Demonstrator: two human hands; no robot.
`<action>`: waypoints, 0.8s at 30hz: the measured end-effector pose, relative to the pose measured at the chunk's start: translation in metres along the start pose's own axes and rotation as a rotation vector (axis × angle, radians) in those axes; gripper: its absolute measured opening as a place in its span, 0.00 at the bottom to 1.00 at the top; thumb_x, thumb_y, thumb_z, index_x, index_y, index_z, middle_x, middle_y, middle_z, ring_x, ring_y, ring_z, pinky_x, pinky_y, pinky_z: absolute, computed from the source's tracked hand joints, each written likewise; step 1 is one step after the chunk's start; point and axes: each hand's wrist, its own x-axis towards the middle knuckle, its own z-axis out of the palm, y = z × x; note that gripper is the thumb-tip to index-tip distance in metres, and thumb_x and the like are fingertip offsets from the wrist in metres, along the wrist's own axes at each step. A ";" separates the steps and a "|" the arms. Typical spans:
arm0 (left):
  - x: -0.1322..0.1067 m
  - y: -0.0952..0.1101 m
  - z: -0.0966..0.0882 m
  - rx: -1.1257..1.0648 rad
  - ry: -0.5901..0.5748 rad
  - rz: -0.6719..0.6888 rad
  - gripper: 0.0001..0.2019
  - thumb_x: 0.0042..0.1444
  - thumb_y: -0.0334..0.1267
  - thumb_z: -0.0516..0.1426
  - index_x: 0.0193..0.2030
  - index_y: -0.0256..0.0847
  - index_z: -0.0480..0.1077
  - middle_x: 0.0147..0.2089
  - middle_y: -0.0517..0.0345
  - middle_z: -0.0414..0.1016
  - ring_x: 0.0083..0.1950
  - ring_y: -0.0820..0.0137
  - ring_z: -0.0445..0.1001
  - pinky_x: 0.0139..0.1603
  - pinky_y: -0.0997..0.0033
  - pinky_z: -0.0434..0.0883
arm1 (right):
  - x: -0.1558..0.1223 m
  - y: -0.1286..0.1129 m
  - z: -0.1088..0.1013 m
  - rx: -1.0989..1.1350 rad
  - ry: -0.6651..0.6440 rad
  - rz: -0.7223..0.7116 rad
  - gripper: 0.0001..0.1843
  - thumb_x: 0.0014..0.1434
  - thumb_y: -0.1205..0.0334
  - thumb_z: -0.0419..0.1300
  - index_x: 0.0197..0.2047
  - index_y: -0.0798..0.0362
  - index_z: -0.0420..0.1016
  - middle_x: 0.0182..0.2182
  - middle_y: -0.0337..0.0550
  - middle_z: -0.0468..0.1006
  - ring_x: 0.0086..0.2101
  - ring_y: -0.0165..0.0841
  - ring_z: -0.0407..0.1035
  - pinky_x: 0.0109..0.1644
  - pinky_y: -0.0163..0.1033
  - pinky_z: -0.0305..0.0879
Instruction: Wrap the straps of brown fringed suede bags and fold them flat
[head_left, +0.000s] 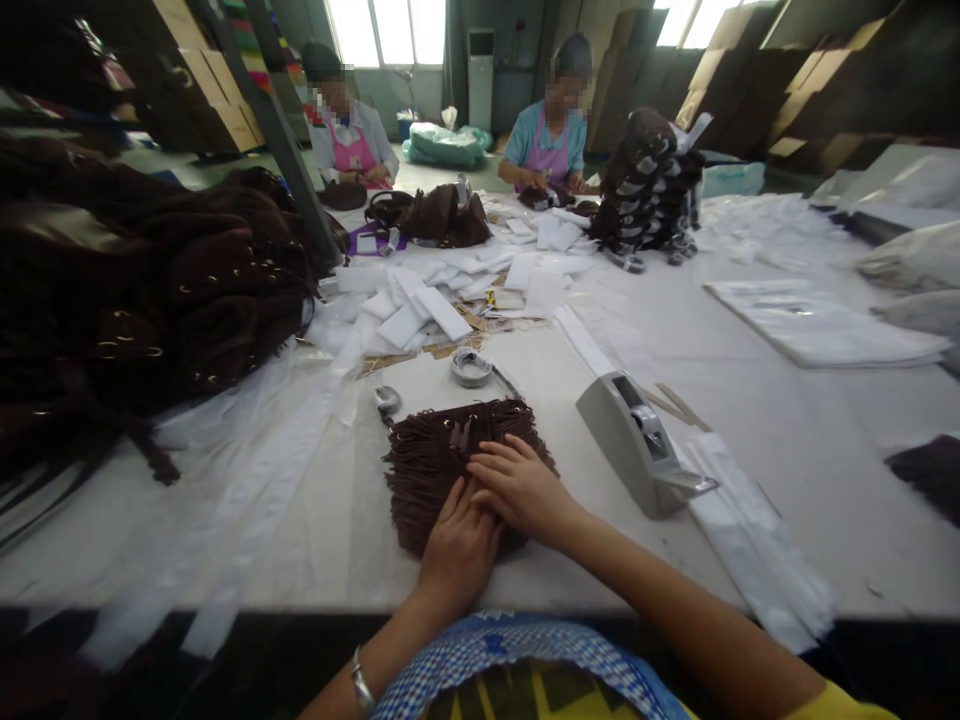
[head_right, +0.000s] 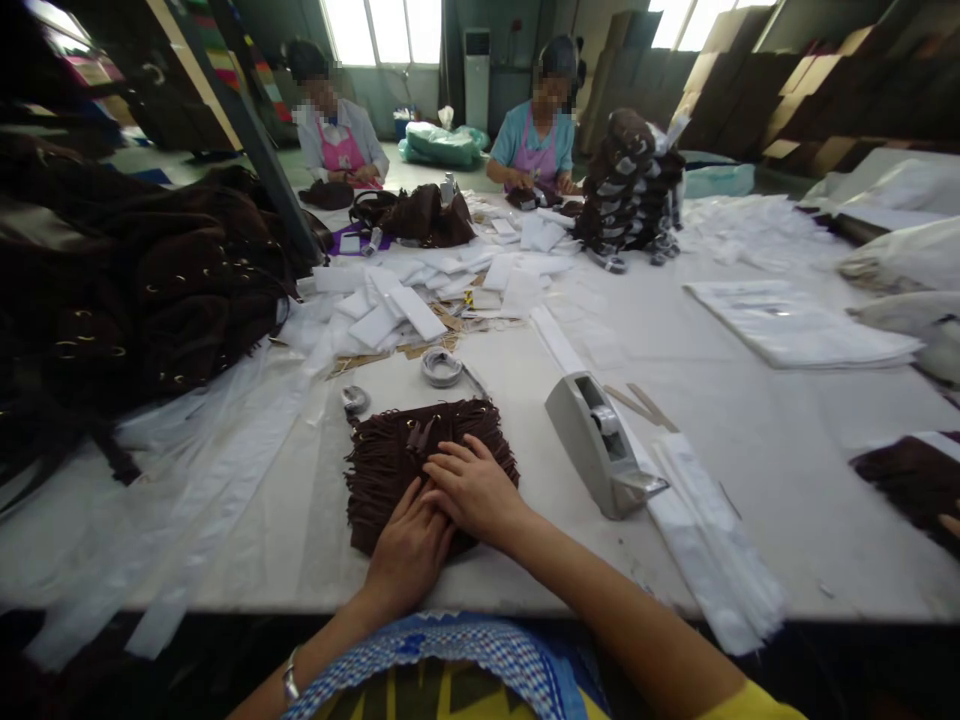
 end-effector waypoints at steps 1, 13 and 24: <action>-0.001 0.000 0.001 -0.016 0.008 -0.009 0.15 0.66 0.35 0.50 0.53 0.33 0.72 0.53 0.46 0.78 0.61 0.60 0.72 0.66 0.54 0.64 | 0.013 0.002 0.006 -0.020 -0.042 0.015 0.22 0.68 0.50 0.53 0.58 0.52 0.72 0.57 0.46 0.75 0.61 0.42 0.61 0.68 0.57 0.49; 0.001 -0.004 0.004 -0.058 0.069 -0.046 0.21 0.66 0.34 0.48 0.64 0.35 0.63 0.65 0.50 0.68 0.65 0.61 0.68 0.63 0.55 0.66 | 0.008 0.051 -0.016 -0.368 0.129 0.500 0.20 0.65 0.62 0.56 0.59 0.56 0.72 0.63 0.55 0.67 0.63 0.52 0.56 0.64 0.61 0.53; -0.026 -0.013 -0.008 -0.219 0.070 0.167 0.17 0.65 0.35 0.54 0.60 0.39 0.69 0.62 0.51 0.72 0.65 0.62 0.67 0.69 0.56 0.59 | -0.008 0.047 0.010 0.131 -0.132 0.020 0.21 0.70 0.58 0.49 0.64 0.45 0.66 0.65 0.42 0.65 0.66 0.39 0.54 0.69 0.55 0.48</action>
